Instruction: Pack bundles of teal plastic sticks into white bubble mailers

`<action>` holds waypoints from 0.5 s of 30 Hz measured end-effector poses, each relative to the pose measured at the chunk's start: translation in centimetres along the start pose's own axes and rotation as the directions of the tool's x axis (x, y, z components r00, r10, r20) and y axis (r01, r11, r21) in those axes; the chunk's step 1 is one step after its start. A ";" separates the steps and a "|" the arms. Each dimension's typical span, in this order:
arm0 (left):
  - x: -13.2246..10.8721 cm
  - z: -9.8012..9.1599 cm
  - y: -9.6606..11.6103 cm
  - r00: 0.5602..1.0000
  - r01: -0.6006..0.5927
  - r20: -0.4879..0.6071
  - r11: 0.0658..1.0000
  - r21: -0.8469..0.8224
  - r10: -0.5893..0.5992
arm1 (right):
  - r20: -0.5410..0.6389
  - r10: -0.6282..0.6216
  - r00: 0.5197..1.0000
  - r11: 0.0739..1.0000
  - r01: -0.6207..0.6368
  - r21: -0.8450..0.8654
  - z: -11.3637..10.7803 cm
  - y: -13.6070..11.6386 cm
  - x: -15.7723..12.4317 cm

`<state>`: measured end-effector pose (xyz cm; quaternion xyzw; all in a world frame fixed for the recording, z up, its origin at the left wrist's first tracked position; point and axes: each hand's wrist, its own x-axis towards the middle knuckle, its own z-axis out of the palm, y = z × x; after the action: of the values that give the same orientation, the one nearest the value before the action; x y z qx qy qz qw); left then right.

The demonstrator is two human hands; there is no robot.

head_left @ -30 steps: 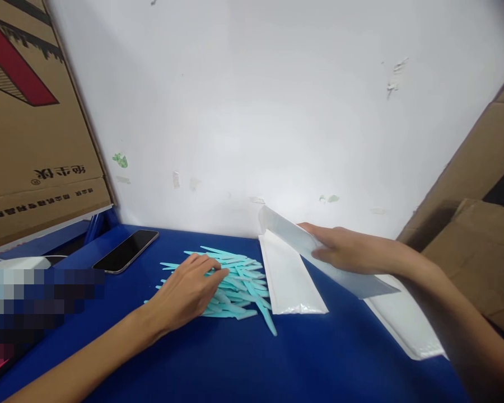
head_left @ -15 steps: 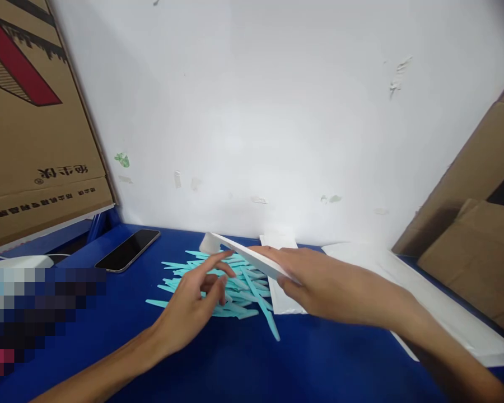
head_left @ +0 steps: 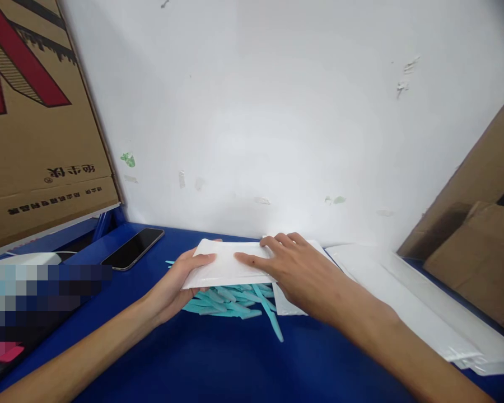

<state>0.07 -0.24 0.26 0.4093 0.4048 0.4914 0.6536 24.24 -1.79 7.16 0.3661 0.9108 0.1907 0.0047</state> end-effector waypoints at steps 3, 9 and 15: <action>0.5 -0.4 -0.2 1.000 -0.012 -0.012 1.000 0.026 0.013 | -0.023 0.059 0.998 0.983 -0.054 0.173 0.8 1.2 -0.2; 0.9 -0.8 0.0 0.996 -0.087 -0.011 0.996 0.031 0.087 | 0.279 -0.004 0.960 0.747 -0.183 0.639 2.7 5.2 -0.3; 1.1 -1.0 -0.3 0.997 -0.055 -0.033 0.969 0.240 0.064 | 0.128 0.113 0.985 0.878 -0.159 0.451 3.1 5.4 -0.2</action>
<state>-0.57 0.88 -0.45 0.4869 0.4618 0.4666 0.5761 28.43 2.73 6.18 0.4288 0.9007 -0.0482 -0.0511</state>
